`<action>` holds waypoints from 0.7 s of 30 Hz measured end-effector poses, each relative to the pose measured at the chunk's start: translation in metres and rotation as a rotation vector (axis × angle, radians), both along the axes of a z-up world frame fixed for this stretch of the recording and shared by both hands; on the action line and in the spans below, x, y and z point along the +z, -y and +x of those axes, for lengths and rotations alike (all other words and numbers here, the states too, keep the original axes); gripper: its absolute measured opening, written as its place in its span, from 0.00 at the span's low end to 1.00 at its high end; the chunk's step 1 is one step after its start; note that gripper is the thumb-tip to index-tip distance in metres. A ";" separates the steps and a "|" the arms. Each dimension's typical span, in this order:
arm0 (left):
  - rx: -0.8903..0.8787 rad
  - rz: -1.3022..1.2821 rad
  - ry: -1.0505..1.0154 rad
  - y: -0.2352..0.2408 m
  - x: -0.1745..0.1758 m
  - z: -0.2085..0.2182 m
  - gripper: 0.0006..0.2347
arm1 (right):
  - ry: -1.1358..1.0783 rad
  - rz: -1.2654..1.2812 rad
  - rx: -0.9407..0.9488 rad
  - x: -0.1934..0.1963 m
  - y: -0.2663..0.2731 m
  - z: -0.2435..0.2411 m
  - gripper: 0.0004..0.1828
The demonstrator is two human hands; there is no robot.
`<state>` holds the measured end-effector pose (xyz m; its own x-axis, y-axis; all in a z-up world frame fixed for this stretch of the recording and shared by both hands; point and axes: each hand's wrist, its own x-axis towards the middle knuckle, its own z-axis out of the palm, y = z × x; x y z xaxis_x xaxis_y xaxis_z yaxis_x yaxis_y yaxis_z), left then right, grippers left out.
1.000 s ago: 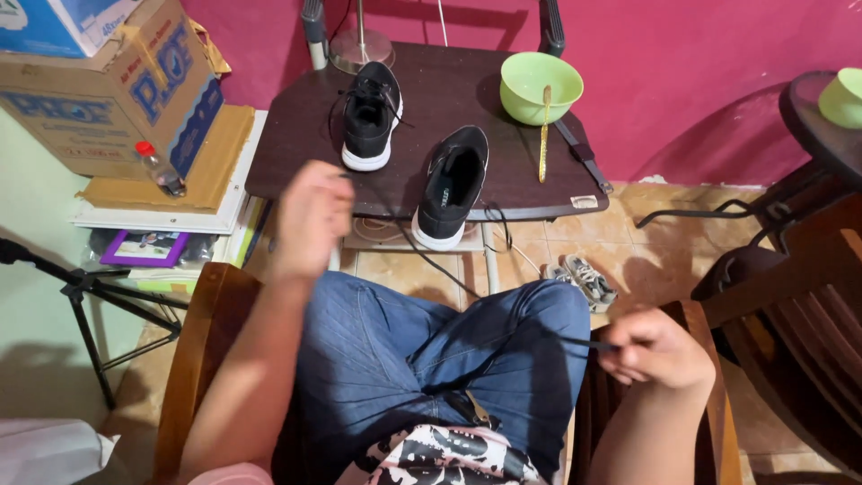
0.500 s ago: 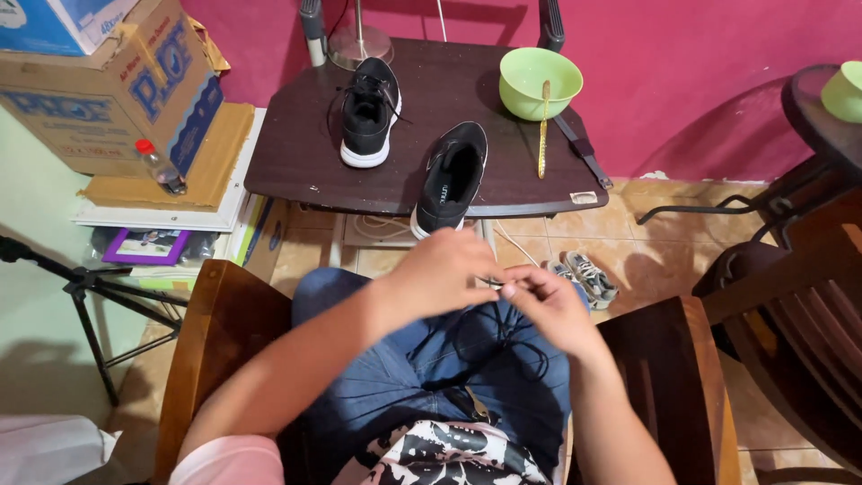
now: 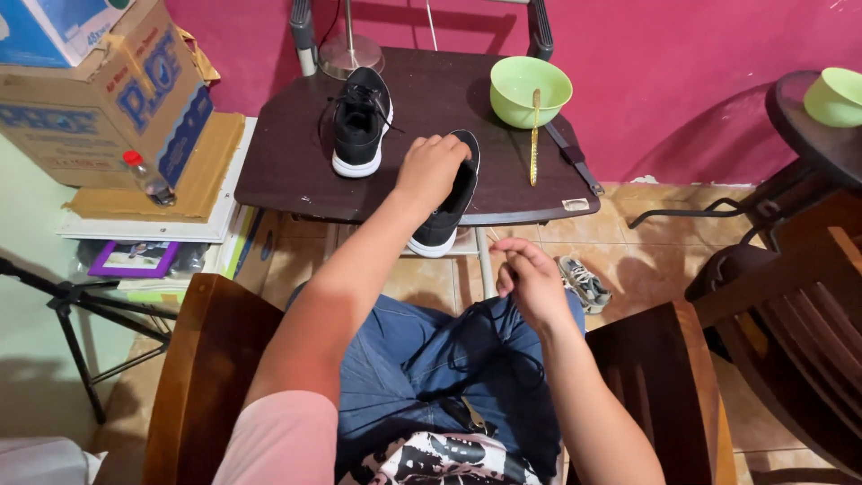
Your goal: The person sits cross-legged on a chair and laces a black sneaker by hand. They thread the laces through the eyelets, pull them tight, and tie a knot, repeating the process to secure the shoe.
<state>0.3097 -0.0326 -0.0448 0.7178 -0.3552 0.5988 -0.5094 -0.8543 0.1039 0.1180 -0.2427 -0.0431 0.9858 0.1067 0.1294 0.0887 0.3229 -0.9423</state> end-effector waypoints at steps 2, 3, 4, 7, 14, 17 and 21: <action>-0.012 0.041 0.071 -0.002 -0.003 0.000 0.08 | -0.070 0.056 -0.046 0.005 -0.014 0.010 0.14; -0.031 0.070 0.142 -0.004 -0.004 -0.002 0.05 | -0.066 -0.030 -0.112 0.017 -0.026 0.011 0.16; -0.053 0.104 0.213 -0.007 -0.004 -0.005 0.06 | -0.062 -0.111 -0.179 0.029 -0.039 0.011 0.20; -0.067 0.319 0.313 -0.001 0.009 -0.024 0.09 | 0.017 -0.557 -0.327 -0.040 -0.037 0.099 0.27; -0.078 0.002 -0.160 -0.026 0.033 -0.052 0.15 | 0.256 -0.725 -0.502 -0.046 -0.060 0.133 0.29; 0.112 -0.209 -0.347 -0.029 0.014 -0.062 0.28 | 0.396 -0.650 -0.533 -0.051 -0.066 0.114 0.27; 0.129 -0.414 -0.266 -0.021 -0.003 -0.104 0.26 | 0.571 -0.552 -0.463 -0.061 -0.068 0.074 0.28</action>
